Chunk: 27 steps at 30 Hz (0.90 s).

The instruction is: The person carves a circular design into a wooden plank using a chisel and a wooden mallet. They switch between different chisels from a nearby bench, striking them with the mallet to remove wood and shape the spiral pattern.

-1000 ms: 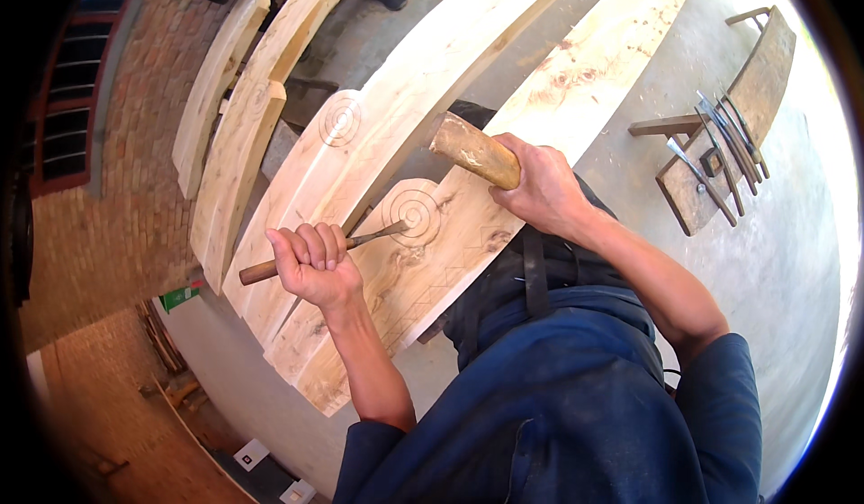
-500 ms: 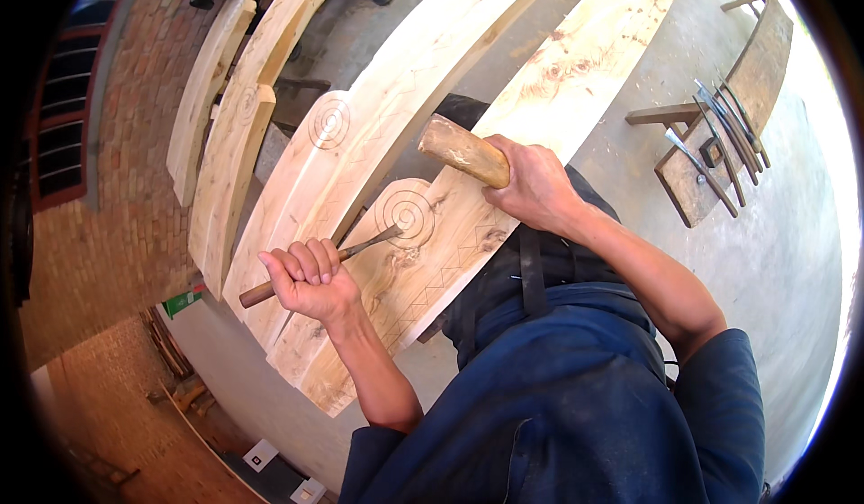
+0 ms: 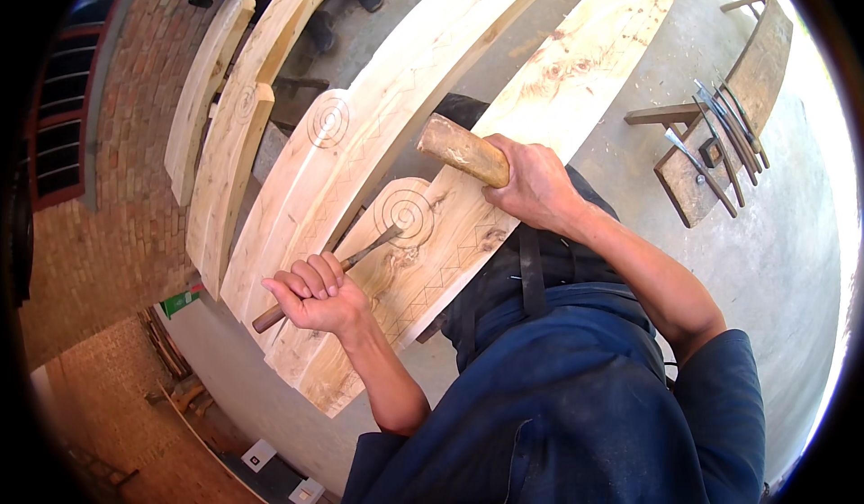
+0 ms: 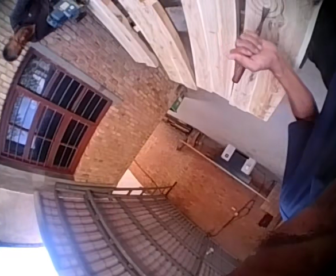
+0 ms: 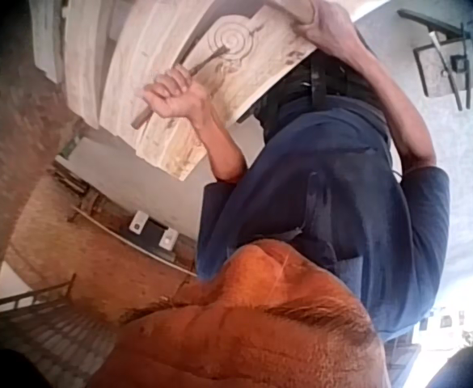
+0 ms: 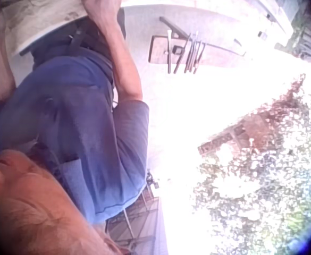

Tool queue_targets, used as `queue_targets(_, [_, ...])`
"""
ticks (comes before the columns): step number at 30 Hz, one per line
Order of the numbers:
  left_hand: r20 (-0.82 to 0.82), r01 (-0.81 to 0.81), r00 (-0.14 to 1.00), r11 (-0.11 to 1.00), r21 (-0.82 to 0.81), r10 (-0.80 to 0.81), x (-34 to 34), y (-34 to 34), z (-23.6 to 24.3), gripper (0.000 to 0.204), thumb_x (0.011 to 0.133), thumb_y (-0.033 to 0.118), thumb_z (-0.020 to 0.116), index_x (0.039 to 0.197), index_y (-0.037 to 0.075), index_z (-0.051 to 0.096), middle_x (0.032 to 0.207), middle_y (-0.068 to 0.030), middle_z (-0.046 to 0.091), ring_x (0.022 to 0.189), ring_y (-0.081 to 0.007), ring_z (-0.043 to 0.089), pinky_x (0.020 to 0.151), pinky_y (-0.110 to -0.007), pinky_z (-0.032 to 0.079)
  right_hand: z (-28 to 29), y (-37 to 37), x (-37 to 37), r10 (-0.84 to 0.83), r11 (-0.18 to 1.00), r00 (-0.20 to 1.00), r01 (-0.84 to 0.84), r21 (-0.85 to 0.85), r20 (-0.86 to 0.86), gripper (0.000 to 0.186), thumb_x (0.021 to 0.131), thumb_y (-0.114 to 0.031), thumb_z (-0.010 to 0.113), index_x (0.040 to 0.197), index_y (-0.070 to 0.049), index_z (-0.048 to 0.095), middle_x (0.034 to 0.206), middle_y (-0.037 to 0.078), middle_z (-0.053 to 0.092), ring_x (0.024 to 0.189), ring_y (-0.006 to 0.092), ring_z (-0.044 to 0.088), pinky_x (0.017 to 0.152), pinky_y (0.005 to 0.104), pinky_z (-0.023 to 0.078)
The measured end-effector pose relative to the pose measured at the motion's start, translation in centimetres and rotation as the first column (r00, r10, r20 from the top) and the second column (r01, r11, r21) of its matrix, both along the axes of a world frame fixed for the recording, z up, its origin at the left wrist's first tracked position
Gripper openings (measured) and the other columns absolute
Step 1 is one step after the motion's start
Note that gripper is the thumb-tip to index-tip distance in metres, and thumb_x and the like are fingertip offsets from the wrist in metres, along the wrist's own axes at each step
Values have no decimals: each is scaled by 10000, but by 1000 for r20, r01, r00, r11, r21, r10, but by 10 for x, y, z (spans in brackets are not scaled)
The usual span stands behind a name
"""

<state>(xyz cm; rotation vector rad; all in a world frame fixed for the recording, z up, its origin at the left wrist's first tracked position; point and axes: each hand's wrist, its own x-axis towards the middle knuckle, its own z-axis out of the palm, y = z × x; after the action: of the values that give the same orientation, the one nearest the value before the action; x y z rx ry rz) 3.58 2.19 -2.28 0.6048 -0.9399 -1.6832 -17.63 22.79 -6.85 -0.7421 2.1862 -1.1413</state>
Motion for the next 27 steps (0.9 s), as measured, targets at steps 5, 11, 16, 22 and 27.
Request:
queue_targets(5, [-23, -83, 996, 997, -1, 83, 10, 4, -10, 604, 1193, 493, 413, 671, 201, 330, 531, 31, 253, 432, -111, 223, 444, -272, 212, 3, 0, -2, 17, 999, 999, -18, 40, 43, 479, 823, -112, 755, 1290, -25, 693, 1026, 252, 767, 1012, 416, 756, 924, 440, 583])
queue_targets(11, [82, -226, 972, 973, 46, 222, -1, 6, -1, 608, 1191, 497, 432, 664, 212, 326, 553, 46, 271, 450, -100, 237, 455, -269, 238, 4, -1, -2, 23, 998, 998, -26, 49, 59, 494, 823, -107, 763, 1302, -16, 684, 1037, 248, 764, 1024, 405, 756, 939, 427, 577])
queue_targets(16, [184, -199, 966, 975, 95, 179, -21, -9, 12, 589, 1179, 485, 483, 681, 209, 337, 573, 46, 288, 462, -101, 252, 462, -267, 247, 3, 0, -2, 17, 999, 999, -18, 41, 34, 497, 819, -119, 764, 1301, -21, 687, 1039, 251, 767, 1025, 417, 754, 932, 443, 581])
queue_targets(22, [300, -106, 950, 993, 51, 86, -35, -15, 19, 618, 1146, 510, 563, 680, 198, 305, 588, 41, 278, 476, -97, 274, 473, -275, 225, 2, 1, -1, 15, 999, 999, -16, 29, 31, 499, 817, -132, 771, 1299, -31, 695, 1041, 250, 771, 1026, 420, 752, 928, 452, 583])
queue_targets(27, [454, -8, 891, 1000, -22, 17, -65, -15, 21, 651, 1100, 563, 635, 695, 189, 287, 614, 40, 285, 495, -95, 299, 484, -281, 265, 6, -1, -2, 29, 1000, 996, -30, 10, 80, 491, 831, -162, 834, 1282, -19, 705, 1036, 215, 777, 985, 362, 759, 922, 422, 578])
